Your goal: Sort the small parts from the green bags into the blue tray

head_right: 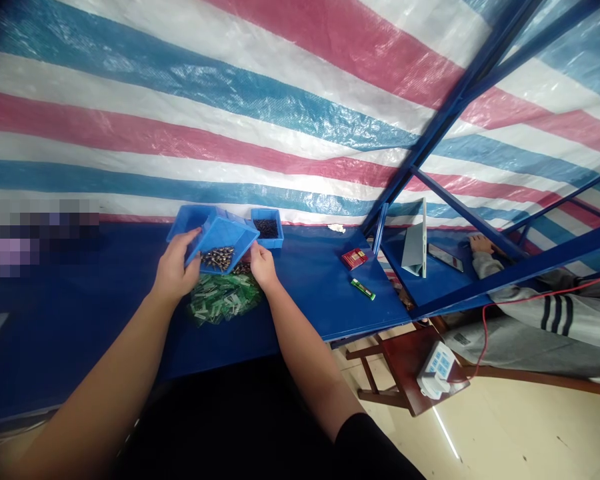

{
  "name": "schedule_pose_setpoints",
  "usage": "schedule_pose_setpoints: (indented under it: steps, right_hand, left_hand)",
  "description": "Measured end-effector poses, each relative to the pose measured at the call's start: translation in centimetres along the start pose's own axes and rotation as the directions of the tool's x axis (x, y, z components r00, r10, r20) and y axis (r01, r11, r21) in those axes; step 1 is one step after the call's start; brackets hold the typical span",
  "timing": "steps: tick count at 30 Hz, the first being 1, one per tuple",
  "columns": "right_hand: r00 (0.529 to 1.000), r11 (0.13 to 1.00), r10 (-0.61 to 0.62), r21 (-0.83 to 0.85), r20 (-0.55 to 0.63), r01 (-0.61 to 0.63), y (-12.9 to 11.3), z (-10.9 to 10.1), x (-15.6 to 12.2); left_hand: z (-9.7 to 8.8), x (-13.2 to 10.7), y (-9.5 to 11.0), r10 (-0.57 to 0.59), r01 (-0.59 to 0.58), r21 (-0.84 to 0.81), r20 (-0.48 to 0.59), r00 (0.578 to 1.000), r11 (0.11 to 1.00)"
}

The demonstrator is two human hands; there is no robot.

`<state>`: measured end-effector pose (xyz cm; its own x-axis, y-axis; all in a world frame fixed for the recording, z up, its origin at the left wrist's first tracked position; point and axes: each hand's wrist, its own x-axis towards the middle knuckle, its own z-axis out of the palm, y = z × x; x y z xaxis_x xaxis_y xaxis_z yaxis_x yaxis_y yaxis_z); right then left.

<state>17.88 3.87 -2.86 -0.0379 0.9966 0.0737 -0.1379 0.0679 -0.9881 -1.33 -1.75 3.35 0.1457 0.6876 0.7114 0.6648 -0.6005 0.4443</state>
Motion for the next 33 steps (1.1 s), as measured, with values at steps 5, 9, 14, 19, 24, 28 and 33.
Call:
schedule_pose_setpoints:
  steps: [5, 9, 14, 19, 24, 28, 33]
  right_hand:
    - [0.999, 0.999, -0.021, -0.046, -0.034, 0.019, -0.3, -0.1, -0.3]
    - [1.0, 0.998, -0.005, -0.055, -0.018, 0.004, -0.6, -0.2, -0.4]
    - [1.0, 0.983, 0.019, -0.18, 0.0, -0.019, -1.0, -0.2, -0.6]
    - [0.998, 0.985, -0.017, -0.171, 0.058, 0.026, -1.5, -0.1, -1.0]
    - [0.994, 0.985, -0.06, -0.155, 0.093, 0.073, -1.8, 0.1, -1.3]
    - [0.986, 0.985, -0.078, -0.144, 0.146, 0.099, -1.6, 0.1, -1.3]
    - [0.98, 0.958, -0.081, -0.258, 0.18, 0.126, -2.2, 0.0, -1.9]
  left_hand:
    - [-0.1, -0.1, -0.2, 0.028, -0.028, 0.001, 0.03, 0.999, 1.0]
    - [0.0, -0.1, -0.1, 0.021, -0.02, -0.012, 0.025, 0.999, 1.0]
    - [-0.1, 0.0, 0.0, -0.024, 0.024, 0.002, 0.051, 0.998, 1.0]
    - [-0.3, 0.1, -0.1, -0.041, 0.04, 0.026, 0.035, 0.999, 0.999]
    - [-0.2, 0.2, -0.3, -0.044, 0.043, 0.032, 0.031, 0.999, 0.999]
    - [-0.2, 0.2, -0.3, -0.058, 0.058, 0.04, 0.017, 0.998, 0.998]
    - [-0.2, 0.2, -0.2, -0.063, 0.062, 0.041, 0.007, 0.998, 0.997]
